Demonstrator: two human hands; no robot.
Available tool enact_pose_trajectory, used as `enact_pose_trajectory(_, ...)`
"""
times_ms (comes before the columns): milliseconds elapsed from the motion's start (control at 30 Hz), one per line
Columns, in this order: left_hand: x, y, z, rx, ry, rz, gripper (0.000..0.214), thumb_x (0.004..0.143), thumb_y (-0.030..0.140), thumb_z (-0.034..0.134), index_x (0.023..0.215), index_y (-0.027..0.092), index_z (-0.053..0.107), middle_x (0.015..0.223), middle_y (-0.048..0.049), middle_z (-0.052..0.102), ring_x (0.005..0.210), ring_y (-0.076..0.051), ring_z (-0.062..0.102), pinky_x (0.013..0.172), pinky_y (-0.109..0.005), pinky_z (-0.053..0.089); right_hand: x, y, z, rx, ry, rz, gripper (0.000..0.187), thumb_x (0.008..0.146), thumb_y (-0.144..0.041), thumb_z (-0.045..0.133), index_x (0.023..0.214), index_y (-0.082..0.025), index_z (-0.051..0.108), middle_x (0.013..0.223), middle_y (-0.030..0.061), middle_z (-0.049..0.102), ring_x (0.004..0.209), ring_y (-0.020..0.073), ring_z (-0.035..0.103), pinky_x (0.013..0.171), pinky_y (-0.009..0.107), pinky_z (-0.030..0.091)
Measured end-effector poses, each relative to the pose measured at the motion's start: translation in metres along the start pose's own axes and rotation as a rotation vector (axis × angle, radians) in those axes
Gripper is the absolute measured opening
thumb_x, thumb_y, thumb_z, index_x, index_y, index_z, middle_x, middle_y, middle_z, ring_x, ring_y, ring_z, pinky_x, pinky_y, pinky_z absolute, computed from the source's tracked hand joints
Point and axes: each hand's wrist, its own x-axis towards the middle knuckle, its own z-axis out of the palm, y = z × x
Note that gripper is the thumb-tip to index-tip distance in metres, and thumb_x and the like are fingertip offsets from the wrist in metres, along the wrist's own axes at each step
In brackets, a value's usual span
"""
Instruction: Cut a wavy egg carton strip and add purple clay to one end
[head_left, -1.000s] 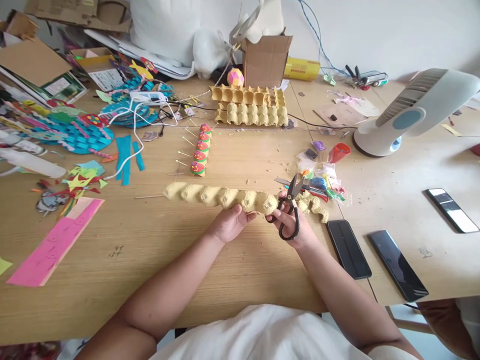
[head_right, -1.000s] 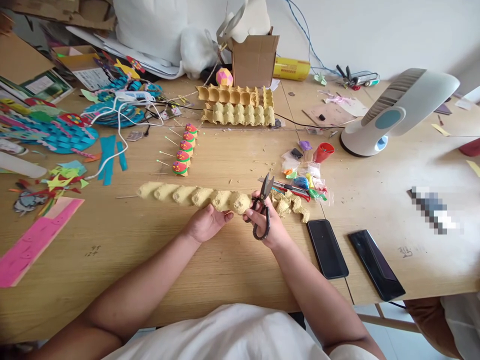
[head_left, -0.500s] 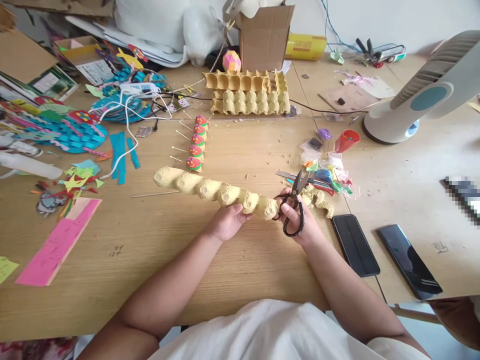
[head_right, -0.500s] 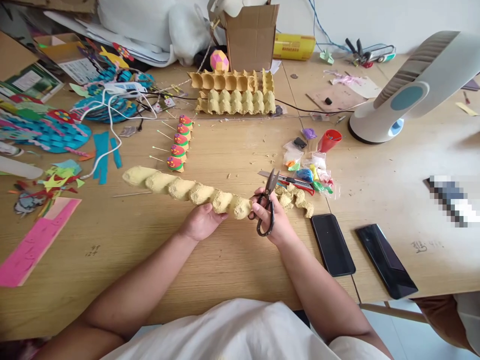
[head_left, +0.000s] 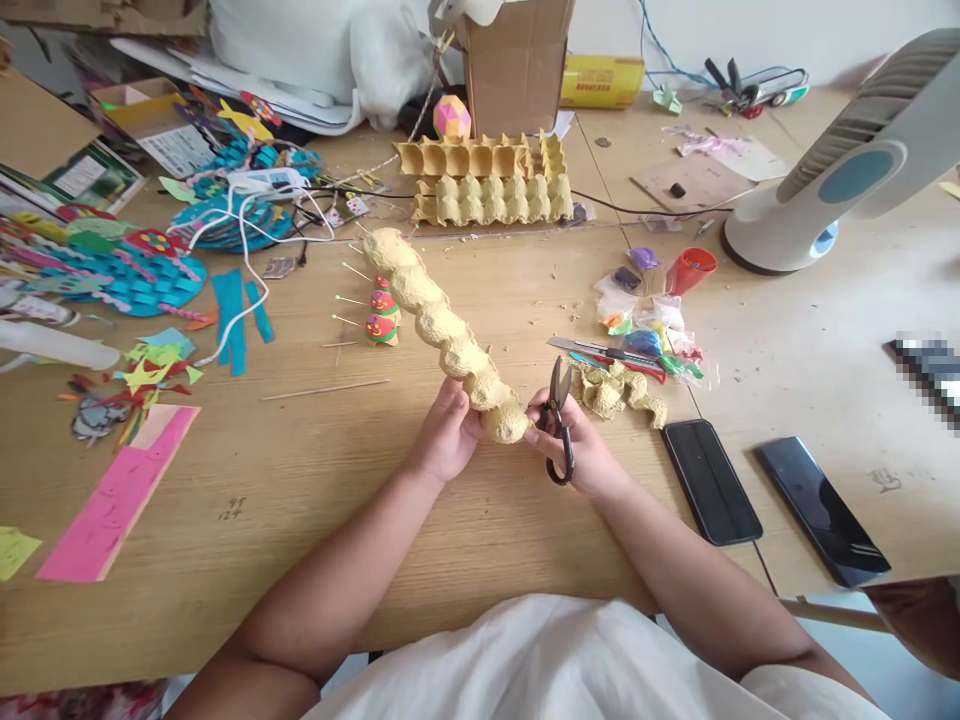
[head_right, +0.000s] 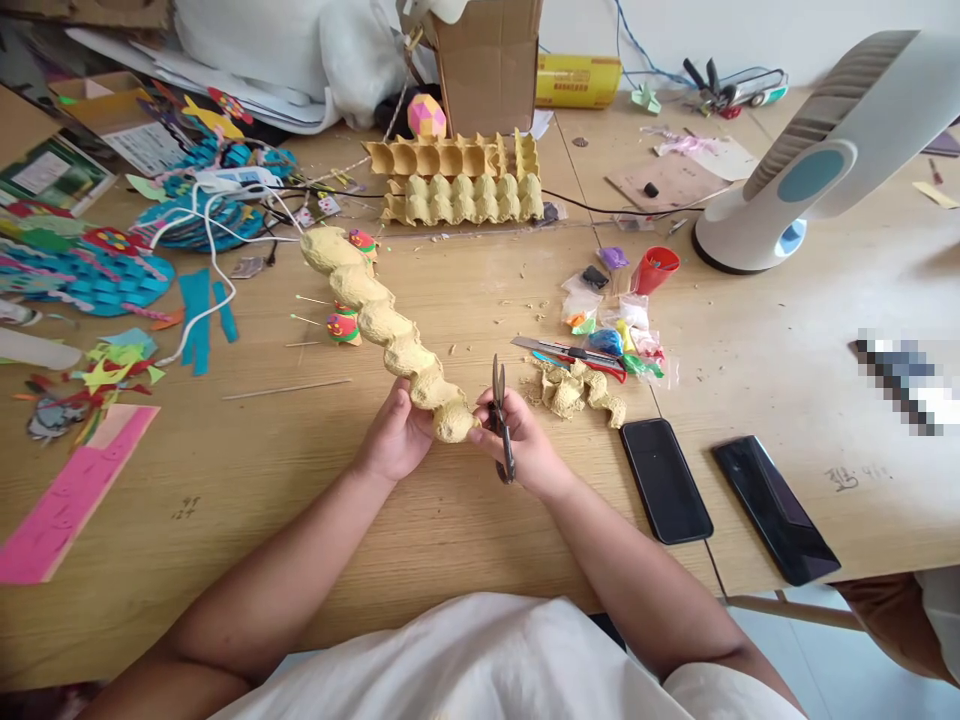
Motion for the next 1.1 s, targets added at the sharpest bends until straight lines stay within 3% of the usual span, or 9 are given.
enact_pose_trajectory(133,0.003,-0.007,-0.004,0.051,0.027,0.085,0.055,0.075,0.047,0.088,0.123,0.029,0.066,0.115,-0.0027,0.072,0.098,-0.017,0.070,0.082,-0.028,0.058,0.001,-0.005,-0.002,-0.073,0.075,-0.065,0.048,0.073,-0.034,0.090,0.106,-0.029,0.056,0.093,-0.0016,0.057,0.083,0.0148,0.053,0.076,0.028,0.047)
enact_pose_trajectory(267,0.002,-0.007,-0.008,0.060,0.044,0.070,0.056,0.073,0.054,0.088,0.118,0.026,0.069,0.110,-0.0038,0.074,0.096,-0.018,0.072,0.076,-0.027,0.060,0.000,-0.012,-0.004,-0.063,0.058,-0.069,0.048,0.072,-0.032,0.092,0.106,-0.028,0.057,0.093,-0.0013,0.057,0.084,0.0149,0.054,0.078,0.029,0.048)
enact_pose_trajectory(500,-0.007,-0.008,-0.009,0.083,0.059,0.006,0.041,0.070,0.048,0.092,0.097,0.022,0.076,0.091,-0.0029,0.078,0.080,-0.017,0.073,0.061,-0.022,0.059,0.005,-0.010,-0.009,0.263,0.057,-0.022,0.049,0.076,-0.040,0.090,0.109,-0.028,0.056,0.087,-0.0039,0.054,0.071,0.0112,0.053,0.065,0.025,0.048)
enact_pose_trajectory(667,-0.011,-0.012,-0.005,0.067,0.137,-0.057,0.043,0.078,0.059,0.082,0.091,0.019,0.075,0.085,-0.0036,0.078,0.072,-0.016,0.073,0.061,-0.024,0.061,0.007,-0.011,-0.009,0.316,0.032,0.022,0.052,0.073,-0.042,0.091,0.109,-0.027,0.057,0.086,-0.0043,0.054,0.067,0.0101,0.052,0.063,0.024,0.047)
enact_pose_trajectory(867,-0.010,-0.012,-0.001,0.052,0.199,-0.059,0.047,0.078,0.063,0.081,0.097,0.021,0.075,0.086,-0.0035,0.079,0.072,-0.015,0.073,0.063,-0.023,0.061,0.005,-0.014,-0.008,0.055,0.165,-0.058,0.048,0.079,-0.046,0.085,0.111,-0.027,0.054,0.084,-0.0039,0.057,0.072,0.0127,0.056,0.067,0.028,0.047)
enact_pose_trajectory(1000,-0.010,-0.012,-0.003,0.071,0.230,0.022,0.051,0.074,0.064,0.084,0.101,0.022,0.075,0.095,-0.0038,0.080,0.078,-0.016,0.075,0.068,-0.023,0.062,0.002,-0.013,-0.009,-0.198,0.143,-0.087,0.057,0.075,-0.043,0.089,0.115,-0.026,0.052,0.093,0.0000,0.063,0.084,0.0162,0.060,0.075,0.031,0.048)
enact_pose_trajectory(1100,-0.009,-0.012,-0.005,0.101,0.267,0.084,0.052,0.072,0.062,0.086,0.104,0.023,0.075,0.101,-0.0039,0.081,0.081,-0.017,0.076,0.071,-0.025,0.063,0.000,-0.012,-0.006,-0.220,0.069,-0.040,0.054,0.079,-0.049,0.084,0.115,-0.023,0.052,0.086,-0.0001,0.063,0.076,0.0150,0.057,0.068,0.029,0.046)
